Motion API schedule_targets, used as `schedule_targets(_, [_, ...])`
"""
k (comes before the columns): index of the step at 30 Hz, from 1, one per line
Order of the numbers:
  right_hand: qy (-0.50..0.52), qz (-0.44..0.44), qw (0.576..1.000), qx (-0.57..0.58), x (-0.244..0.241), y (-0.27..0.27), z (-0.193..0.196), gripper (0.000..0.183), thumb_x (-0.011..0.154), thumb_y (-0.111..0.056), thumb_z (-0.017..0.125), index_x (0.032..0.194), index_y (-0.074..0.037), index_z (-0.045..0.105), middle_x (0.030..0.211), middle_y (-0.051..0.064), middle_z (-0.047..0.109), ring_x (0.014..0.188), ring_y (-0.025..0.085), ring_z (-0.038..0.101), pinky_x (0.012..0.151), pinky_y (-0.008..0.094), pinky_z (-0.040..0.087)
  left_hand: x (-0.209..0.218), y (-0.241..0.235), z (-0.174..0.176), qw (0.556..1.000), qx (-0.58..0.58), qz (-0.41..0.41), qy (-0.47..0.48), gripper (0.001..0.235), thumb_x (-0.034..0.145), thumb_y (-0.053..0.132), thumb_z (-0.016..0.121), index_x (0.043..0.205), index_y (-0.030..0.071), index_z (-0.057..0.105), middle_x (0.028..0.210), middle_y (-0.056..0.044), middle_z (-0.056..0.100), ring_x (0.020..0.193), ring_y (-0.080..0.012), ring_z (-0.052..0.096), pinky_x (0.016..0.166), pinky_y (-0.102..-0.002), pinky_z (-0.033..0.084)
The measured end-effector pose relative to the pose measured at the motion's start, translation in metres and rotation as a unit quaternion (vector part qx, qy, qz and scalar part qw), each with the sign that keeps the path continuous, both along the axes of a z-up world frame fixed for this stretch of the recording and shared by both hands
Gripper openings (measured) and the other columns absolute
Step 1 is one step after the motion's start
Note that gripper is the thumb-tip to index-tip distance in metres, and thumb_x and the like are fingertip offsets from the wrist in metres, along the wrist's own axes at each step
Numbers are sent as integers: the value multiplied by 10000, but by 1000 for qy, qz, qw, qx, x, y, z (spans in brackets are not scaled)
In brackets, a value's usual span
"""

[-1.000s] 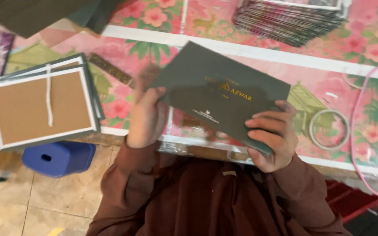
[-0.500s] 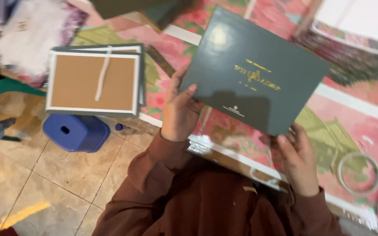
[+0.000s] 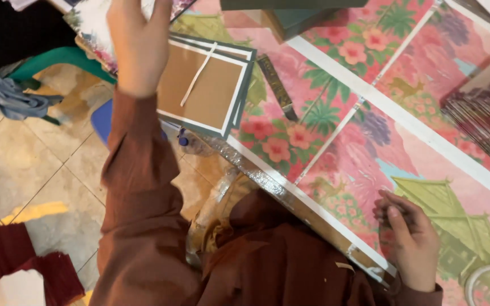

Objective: Trimming excess paper from the edges of cardboard-backed prints using a utility knife and applying double-sided tape to the back.

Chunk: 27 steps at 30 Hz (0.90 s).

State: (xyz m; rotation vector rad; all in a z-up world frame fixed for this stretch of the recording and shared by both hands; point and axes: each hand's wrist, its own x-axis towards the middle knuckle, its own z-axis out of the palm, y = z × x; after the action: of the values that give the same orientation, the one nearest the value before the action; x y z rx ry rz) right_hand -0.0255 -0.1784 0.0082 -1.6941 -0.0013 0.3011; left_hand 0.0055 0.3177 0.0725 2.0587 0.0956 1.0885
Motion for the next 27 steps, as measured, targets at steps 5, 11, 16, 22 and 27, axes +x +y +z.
schedule_targets(5, [7,4,996,-88,2,1,0,259,1001,-57,477,1221,46,566,1055,161,622,892,198,588,834,274,488,-76,3,-33,954,181,33,237,285,940,32,565,1185,-99,498,1094,-277,561,989,-405,551,803,-510,473])
schedule_targets(11, [-22,3,989,-143,-2,3,-3,207,1026,-77,506,1188,12,598,1052,138,642,879,157,598,673,230,486,-122,-27,-68,873,342,14,348,787,736,-1,740,1434,183,426,1474,-224,374,1346,-428,373,1013,-727,278])
schedule_targets(16, [-15,5,988,-156,-1,10,7,203,1014,-77,497,1164,0,611,1077,118,647,856,138,581,568,211,436,-130,-6,1,901,383,-24,201,289,858,24,744,1139,59,692,1128,-127,693,1023,-287,680,911,-397,552])
schedule_targets(22, [-9,5,990,-142,-2,12,2,205,1008,-83,502,1162,-14,618,1073,110,653,850,115,565,559,185,413,-115,-4,51,992,102,55,57,160,1053,53,686,1148,-59,624,969,-104,604,855,-176,526,723,-304,404])
schedule_targets(27, [-27,13,987,-155,-5,13,14,184,990,-83,515,1112,-7,630,1079,104,667,878,127,599,543,217,444,-69,-45,22,962,-255,-92,35,232,964,102,621,1189,49,626,1110,-30,662,982,-76,588,903,-216,508])
